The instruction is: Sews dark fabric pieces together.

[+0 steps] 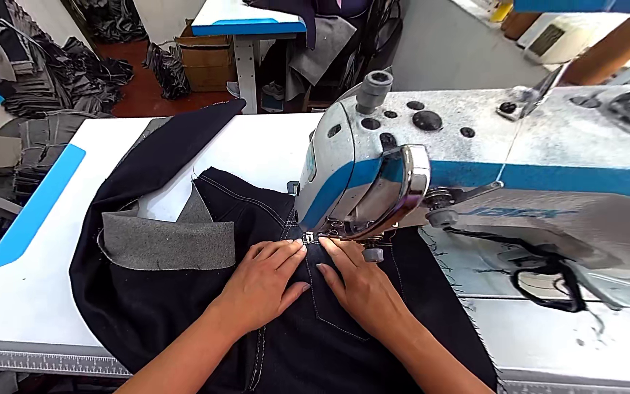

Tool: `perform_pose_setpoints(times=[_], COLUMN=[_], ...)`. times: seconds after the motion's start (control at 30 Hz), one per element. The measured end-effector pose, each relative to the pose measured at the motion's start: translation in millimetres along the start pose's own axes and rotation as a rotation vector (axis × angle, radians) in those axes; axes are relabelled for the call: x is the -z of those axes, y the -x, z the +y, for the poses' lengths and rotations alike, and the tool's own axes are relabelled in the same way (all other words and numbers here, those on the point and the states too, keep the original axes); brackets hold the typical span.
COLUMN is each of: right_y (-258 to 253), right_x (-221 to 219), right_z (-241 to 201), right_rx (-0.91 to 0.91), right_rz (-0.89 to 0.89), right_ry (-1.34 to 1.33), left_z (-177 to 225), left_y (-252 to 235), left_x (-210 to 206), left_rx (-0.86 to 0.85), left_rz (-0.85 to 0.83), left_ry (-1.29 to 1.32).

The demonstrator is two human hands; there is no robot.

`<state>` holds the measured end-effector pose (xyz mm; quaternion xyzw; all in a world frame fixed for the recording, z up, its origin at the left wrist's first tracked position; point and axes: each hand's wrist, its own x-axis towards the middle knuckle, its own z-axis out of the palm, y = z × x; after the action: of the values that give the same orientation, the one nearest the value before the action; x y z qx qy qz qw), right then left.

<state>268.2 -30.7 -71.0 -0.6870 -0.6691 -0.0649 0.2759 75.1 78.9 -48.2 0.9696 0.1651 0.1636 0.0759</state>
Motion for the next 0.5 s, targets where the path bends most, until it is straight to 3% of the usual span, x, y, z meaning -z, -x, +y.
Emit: perform_pose_setpoints(times=[0.17, 0.3, 0.5], right_y=[49.6, 85.0, 84.2], right_x=[19.5, 30.0, 28.3], right_z=[-8.6, -10.6, -9.6], right_rx=[0.147, 0.238, 0.235], right_rz=[-0.013, 0.001, 0.018], right_ry=[-0.164, -0.237, -0.226], left_z=[65.5, 64.5, 59.2], left_y=[50.6, 73.8, 65.2], left_x=[-1.0, -13.4, -12.7], left_rx=[-0.003, -0.048, -0.034], left_rz=[-0.008, 0.083, 0.079], left_ry=[0.028, 0.025, 0.013])
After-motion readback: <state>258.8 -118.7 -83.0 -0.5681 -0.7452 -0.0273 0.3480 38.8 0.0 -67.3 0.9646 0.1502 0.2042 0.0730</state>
